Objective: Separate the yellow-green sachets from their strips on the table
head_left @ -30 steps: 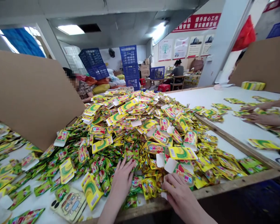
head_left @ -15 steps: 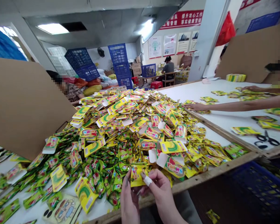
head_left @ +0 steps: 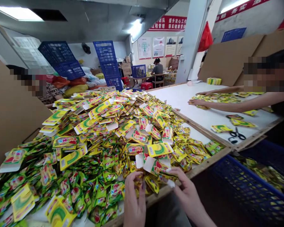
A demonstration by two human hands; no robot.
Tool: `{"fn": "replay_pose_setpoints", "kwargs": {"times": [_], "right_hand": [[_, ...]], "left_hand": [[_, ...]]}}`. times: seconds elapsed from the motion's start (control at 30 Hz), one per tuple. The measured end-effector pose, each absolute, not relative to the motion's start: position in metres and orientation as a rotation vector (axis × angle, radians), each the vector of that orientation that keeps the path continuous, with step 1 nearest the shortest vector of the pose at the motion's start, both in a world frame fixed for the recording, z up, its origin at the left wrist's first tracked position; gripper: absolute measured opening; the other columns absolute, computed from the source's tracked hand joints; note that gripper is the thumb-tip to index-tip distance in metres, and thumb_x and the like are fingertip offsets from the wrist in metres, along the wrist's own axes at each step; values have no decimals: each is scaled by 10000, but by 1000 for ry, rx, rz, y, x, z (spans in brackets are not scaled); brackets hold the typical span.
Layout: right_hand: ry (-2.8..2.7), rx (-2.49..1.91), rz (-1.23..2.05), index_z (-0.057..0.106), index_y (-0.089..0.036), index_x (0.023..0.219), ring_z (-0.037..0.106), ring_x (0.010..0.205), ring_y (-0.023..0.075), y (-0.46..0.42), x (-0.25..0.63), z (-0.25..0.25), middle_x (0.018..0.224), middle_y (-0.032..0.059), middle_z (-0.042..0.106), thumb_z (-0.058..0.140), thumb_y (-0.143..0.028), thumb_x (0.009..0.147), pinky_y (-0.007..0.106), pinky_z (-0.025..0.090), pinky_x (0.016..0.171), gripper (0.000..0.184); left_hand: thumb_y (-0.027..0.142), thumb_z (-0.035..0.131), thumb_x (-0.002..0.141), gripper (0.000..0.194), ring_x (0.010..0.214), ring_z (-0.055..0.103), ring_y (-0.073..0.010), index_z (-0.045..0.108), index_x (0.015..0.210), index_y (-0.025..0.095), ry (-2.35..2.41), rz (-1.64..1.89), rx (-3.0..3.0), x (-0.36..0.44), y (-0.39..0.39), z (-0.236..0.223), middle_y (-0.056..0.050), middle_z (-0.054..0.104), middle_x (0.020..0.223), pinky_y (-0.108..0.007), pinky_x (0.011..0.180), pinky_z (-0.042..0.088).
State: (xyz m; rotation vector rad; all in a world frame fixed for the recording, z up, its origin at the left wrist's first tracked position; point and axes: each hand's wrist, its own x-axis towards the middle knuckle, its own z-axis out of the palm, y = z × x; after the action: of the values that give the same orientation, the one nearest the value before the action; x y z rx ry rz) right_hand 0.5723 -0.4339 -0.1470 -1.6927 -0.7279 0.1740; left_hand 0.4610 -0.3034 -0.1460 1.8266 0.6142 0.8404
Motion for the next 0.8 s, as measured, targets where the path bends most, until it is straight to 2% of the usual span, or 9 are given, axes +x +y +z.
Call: {"fn": "replay_pose_setpoints", "kwargs": {"times": [0.13,0.23,0.3,0.37,0.5,0.57,0.63,0.7,0.8], "right_hand": [[-1127,-2029,164,629,-221,937,333,1232,265,-443,604,-135,1250,83,466,498,-68,701,462,283,1023,310],[-1264,-2142,254,618,-208,931,403,1145,252,-438,610,-129,1152,83,517,462,3,637,453,339,967,394],[-1276,-2139,281,614,-206,917,455,1062,240,-436,609,-125,1057,77,546,464,-6,662,439,369,930,357],[-1249,-2046,300,611,-207,910,461,1063,235,-437,606,-118,1054,77,541,478,-43,716,427,364,941,287],[-1099,-1641,550,606,-208,893,502,1065,217,-437,584,-100,1109,77,542,535,-196,812,362,396,936,109],[-1075,-1464,748,610,-204,852,559,978,201,-434,567,-94,1027,63,589,568,-248,812,332,440,886,72],[-1065,-1412,825,617,-202,835,563,986,201,-432,555,-93,1014,59,604,596,-263,799,330,435,901,74],[-959,-1433,791,616,-209,869,588,918,191,-434,551,-94,969,54,616,592,-291,803,309,486,819,108],[-762,-1447,662,600,-224,937,587,651,143,-438,556,-92,816,28,611,583,-332,803,222,506,530,173]], "left_hand": [[409,441,845,283,889,602,-229,533,1002,192,587,566,1861,467,-290,-144,-96,627,966,-351,761,491],[389,431,849,230,782,600,-208,540,920,198,554,570,1897,465,-292,-152,-69,622,872,-335,708,485],[385,437,845,214,762,589,-205,534,894,200,558,610,1916,461,-295,-157,-63,604,846,-335,696,481],[389,488,817,237,844,581,-220,515,952,197,618,680,1922,456,-298,-157,-80,588,920,-356,755,478],[452,624,705,650,1167,453,-280,392,1249,185,651,796,1768,447,-304,-145,-146,475,1255,-417,970,384],[511,616,693,641,1144,489,-278,469,1227,188,623,660,1554,441,-305,-134,-132,541,1219,-391,960,410],[560,590,695,512,1019,576,-262,621,1058,200,636,491,1333,434,-304,-124,-102,654,1052,-359,900,466],[570,600,683,442,941,605,-249,687,917,205,631,400,1191,427,-302,-115,-83,694,948,-345,876,484],[488,708,621,432,821,626,-219,670,924,182,534,282,1057,421,-298,-112,-72,684,900,-328,789,508]]}}
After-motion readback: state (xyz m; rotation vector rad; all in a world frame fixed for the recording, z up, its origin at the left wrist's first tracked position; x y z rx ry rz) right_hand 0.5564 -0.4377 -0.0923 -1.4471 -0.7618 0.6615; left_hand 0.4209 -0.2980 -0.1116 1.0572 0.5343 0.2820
